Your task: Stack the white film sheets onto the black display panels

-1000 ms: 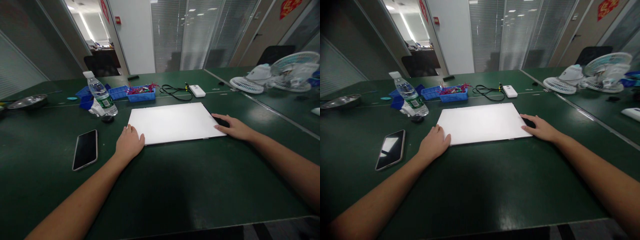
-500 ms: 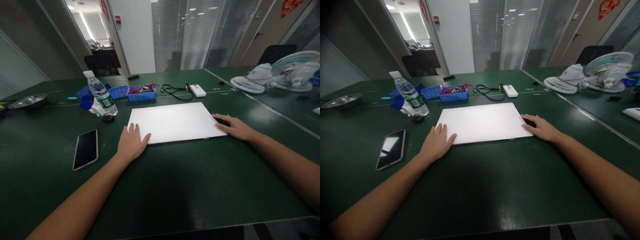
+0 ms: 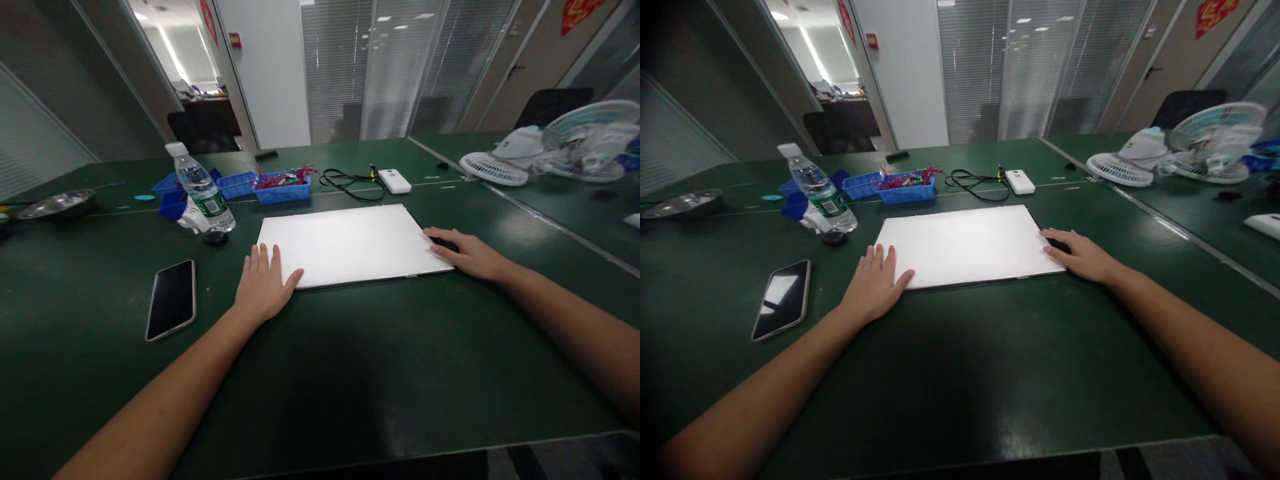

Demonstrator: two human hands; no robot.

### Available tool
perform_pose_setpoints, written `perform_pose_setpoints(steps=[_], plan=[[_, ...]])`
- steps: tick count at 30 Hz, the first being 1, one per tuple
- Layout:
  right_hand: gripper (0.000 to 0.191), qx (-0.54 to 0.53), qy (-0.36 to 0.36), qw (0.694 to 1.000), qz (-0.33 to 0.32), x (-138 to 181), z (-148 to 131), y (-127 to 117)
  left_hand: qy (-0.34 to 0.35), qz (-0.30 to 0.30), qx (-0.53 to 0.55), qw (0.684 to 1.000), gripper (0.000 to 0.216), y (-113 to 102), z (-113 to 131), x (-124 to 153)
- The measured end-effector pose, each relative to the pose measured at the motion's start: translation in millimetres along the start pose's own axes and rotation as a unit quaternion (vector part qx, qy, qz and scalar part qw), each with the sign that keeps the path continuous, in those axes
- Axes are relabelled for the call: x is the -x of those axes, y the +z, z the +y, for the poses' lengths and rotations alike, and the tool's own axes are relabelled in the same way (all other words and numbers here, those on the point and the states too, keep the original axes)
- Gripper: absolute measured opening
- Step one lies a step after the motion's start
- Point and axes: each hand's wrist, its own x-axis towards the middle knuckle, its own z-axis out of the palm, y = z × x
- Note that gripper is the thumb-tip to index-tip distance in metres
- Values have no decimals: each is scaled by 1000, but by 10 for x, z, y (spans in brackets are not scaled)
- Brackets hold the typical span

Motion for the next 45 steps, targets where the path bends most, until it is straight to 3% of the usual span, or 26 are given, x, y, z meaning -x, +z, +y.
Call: perform_pose_setpoints(steps=[9,20,25,45], plan=[[68,9,-26,1000,5,24,-31,18,18,-12,-5,1000,96,27,-16,-18],[78,6,-90,994,-62,58,-156,-28,75,-2,-10,997,95,-111,54,43],[82,12,-94,993,-63,52,-163,-23,69,-10,-2,998,105,-115,72,53],[77,17,-90,994,-62,56,-171,-27,65,-22,17,998,108,-99,54,28]])
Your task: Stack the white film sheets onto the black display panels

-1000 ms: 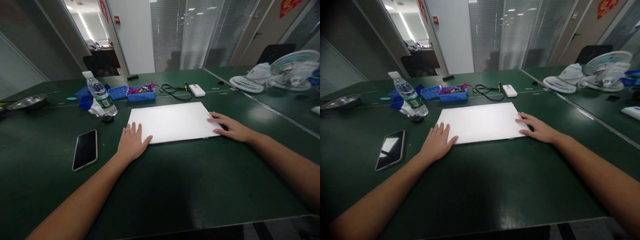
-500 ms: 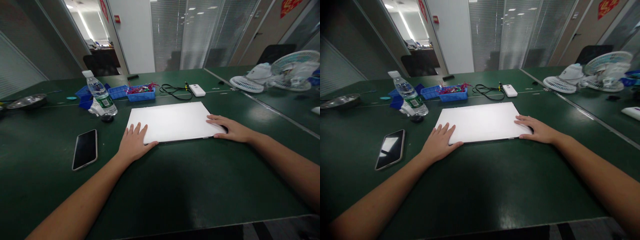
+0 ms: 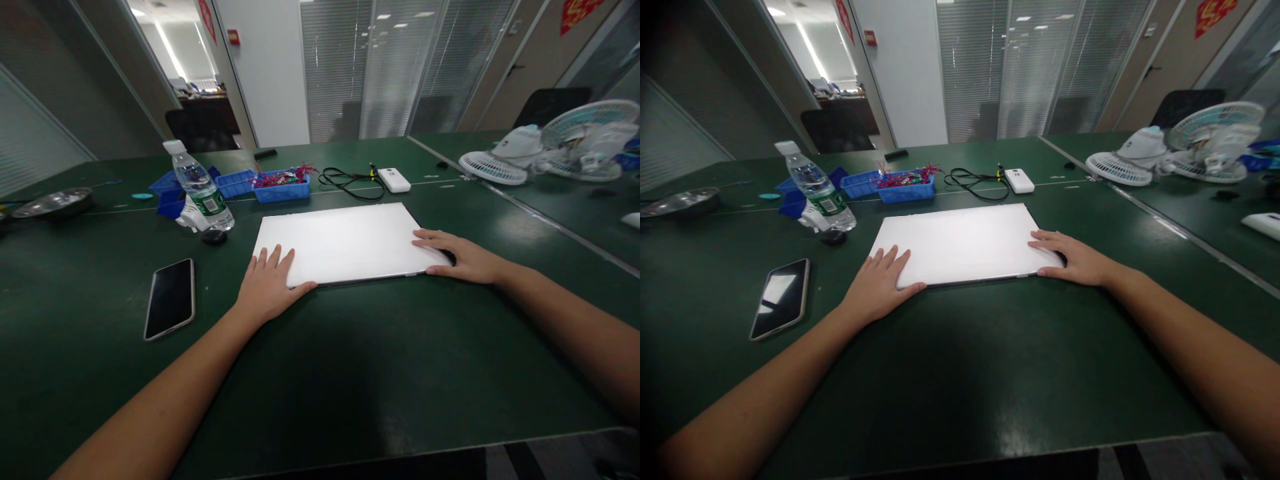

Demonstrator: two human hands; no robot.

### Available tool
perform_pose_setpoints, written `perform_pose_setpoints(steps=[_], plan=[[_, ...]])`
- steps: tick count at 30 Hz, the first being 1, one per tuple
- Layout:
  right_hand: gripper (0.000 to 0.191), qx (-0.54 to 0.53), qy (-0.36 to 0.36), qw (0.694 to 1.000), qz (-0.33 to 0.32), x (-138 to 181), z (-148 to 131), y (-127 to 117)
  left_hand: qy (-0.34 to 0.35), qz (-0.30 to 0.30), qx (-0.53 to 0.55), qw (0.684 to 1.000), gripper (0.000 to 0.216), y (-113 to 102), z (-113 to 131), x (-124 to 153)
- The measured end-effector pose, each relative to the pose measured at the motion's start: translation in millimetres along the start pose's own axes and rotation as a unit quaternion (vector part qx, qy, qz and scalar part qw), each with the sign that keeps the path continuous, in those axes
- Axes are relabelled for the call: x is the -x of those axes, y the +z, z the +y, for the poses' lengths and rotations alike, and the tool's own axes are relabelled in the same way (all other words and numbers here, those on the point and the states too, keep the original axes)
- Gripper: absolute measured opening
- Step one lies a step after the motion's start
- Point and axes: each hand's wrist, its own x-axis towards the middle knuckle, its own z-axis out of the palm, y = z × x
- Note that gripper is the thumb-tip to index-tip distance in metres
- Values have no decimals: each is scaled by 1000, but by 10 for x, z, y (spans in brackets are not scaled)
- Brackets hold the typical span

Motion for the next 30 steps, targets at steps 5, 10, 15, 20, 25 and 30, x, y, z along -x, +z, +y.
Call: perform_pose_setpoints(steps=[5,10,15,20,25,30], plan=[[75,-7,-1,1000,3,-1,19,11,2,-7,0,1000,107,-8,3,6],[73,-10,30,998,63,-19,136,64,4,24,25,999,98,-18,-19,1],[74,0,57,995,85,-25,203,100,-30,64,39,997,82,-28,-32,-12],[69,-1,75,994,83,-28,152,87,-72,56,26,996,80,-45,0,4],[67,-19,91,992,87,-28,82,76,-76,35,5,996,80,-29,9,6],[60,-118,163,973,117,-80,-64,69,-89,34,-4,995,82,14,16,2]])
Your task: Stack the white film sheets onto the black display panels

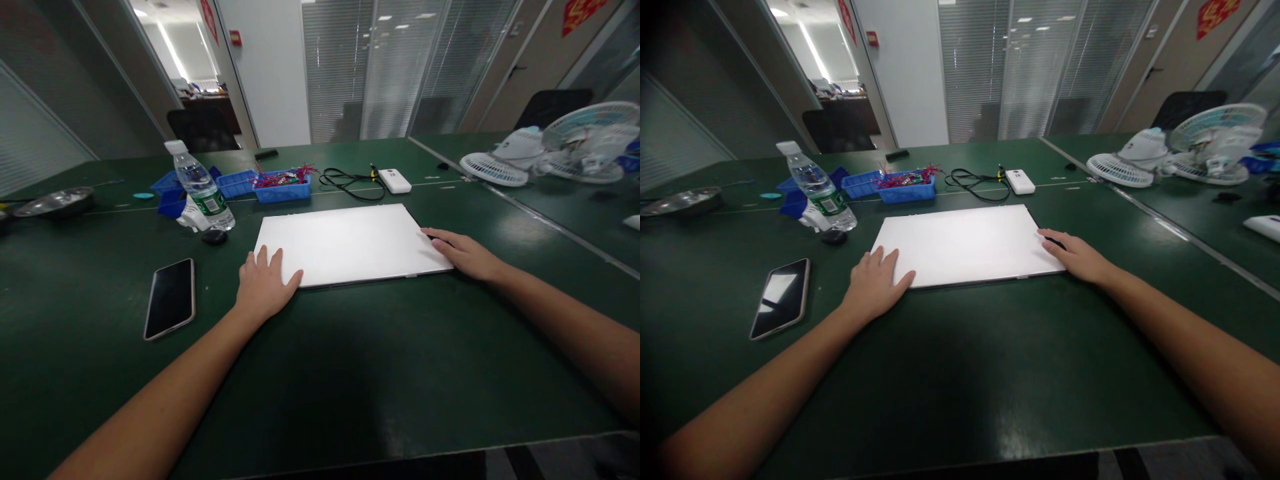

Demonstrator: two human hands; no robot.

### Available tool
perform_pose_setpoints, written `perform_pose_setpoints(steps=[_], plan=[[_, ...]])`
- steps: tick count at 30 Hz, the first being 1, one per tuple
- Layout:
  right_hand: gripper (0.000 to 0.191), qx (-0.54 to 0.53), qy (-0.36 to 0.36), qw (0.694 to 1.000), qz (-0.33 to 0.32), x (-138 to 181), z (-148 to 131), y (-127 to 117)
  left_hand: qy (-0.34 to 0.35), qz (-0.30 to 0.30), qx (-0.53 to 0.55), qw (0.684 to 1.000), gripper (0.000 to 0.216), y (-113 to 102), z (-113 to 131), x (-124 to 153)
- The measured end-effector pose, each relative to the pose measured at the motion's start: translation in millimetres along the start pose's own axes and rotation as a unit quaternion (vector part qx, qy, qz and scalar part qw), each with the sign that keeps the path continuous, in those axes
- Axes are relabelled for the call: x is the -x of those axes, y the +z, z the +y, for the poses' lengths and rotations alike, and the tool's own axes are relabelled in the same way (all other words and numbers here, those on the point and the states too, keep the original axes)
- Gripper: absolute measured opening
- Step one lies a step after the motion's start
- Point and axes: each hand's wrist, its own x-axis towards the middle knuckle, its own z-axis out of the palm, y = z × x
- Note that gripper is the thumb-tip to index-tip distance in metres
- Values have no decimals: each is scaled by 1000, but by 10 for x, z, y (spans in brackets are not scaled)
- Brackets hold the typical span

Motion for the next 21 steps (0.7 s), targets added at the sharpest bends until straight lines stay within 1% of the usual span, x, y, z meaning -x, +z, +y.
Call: perform_pose_setpoints(steps=[2,5,7,10,13,16,18,21], plan=[[52,-83,43,996,16,-11,-73,10,-2,0,-3,1000,83,15,7,2],[47,-202,77,976,33,-21,-166,-12,2,1,-9,1000,84,28,18,2],[50,-289,105,951,28,-16,-215,-52,2,0,-12,1000,84,31,26,1],[48,-414,151,897,31,7,-281,-117,2,-5,-13,1000,87,32,32,-5],[43,-479,169,860,56,29,-342,-150,2,-3,-12,1000,88,37,24,-15],[40,-525,172,830,80,48,-391,-153,2,1,-10,1000,87,45,4,-24],[39,-543,166,818,90,61,-409,-152,3,-1,-3,1000,87,51,-12,-30],[43,-558,153,810,98,81,-415,-154,-2,-6,11,1000,89,57,-32,-39]])
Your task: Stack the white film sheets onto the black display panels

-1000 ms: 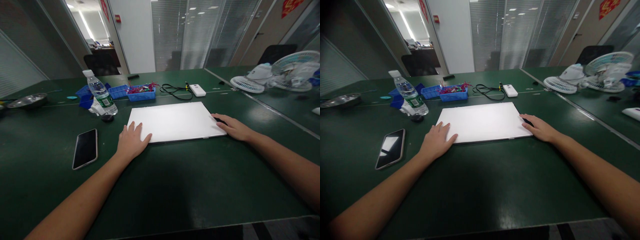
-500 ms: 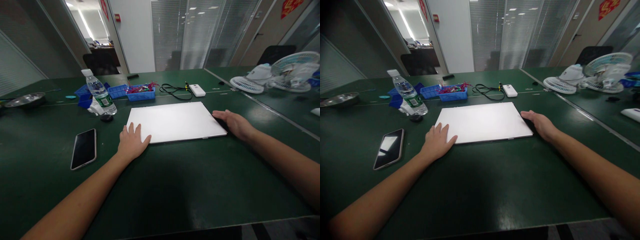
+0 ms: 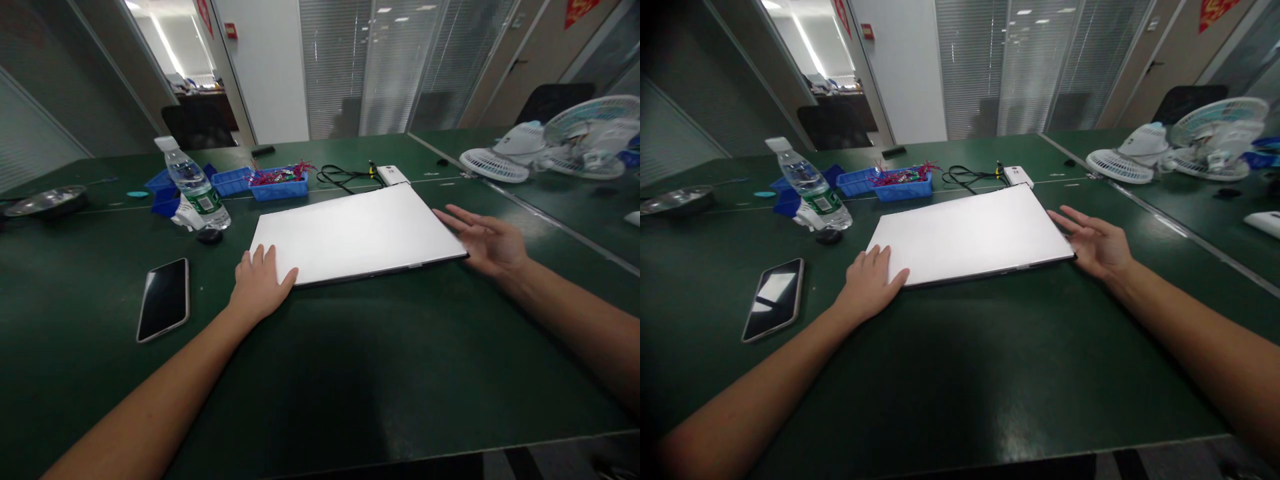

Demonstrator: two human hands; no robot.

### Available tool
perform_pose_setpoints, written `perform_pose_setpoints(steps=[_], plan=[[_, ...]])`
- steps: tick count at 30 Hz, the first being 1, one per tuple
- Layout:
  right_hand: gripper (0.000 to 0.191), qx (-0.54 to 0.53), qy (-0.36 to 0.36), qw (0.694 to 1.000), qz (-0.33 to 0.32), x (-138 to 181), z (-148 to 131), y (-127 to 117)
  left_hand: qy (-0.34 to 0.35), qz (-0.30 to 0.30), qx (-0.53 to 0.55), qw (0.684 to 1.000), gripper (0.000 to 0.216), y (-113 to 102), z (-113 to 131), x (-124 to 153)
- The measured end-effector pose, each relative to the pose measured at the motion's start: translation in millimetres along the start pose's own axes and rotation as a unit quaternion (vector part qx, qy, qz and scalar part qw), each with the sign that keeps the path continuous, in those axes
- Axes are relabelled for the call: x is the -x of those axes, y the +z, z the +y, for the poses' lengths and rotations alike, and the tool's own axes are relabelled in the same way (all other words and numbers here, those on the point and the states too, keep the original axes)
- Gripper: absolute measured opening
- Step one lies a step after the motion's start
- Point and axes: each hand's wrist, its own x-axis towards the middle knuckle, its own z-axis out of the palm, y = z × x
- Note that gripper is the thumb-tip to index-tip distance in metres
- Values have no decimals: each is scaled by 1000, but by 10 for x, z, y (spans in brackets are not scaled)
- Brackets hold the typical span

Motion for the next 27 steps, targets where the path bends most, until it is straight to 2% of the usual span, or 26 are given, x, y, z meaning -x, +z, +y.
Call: perform_pose_setpoints(steps=[4,9,14,16,18,22,27], plan=[[61,15,-23,1000,10,4,29,-5,1,1,7,1000,89,-3,-12,-4],[85,107,-51,992,38,-48,127,-27,12,-7,9,1000,87,-37,-7,5],[88,184,-71,979,46,-122,203,-83,27,-1,6,1000,81,-104,-3,22],[85,194,-66,977,51,-139,213,-90,70,17,4,997,78,-145,0,40],[80,200,-61,976,54,-149,216,-88,152,47,11,987,77,-187,13,66],[65,201,-46,976,65,-157,213,-73,296,113,39,948,73,-242,67,117],[54,189,-24,978,87,-154,203,-46,361,166,76,914,51,-258,103,131]])
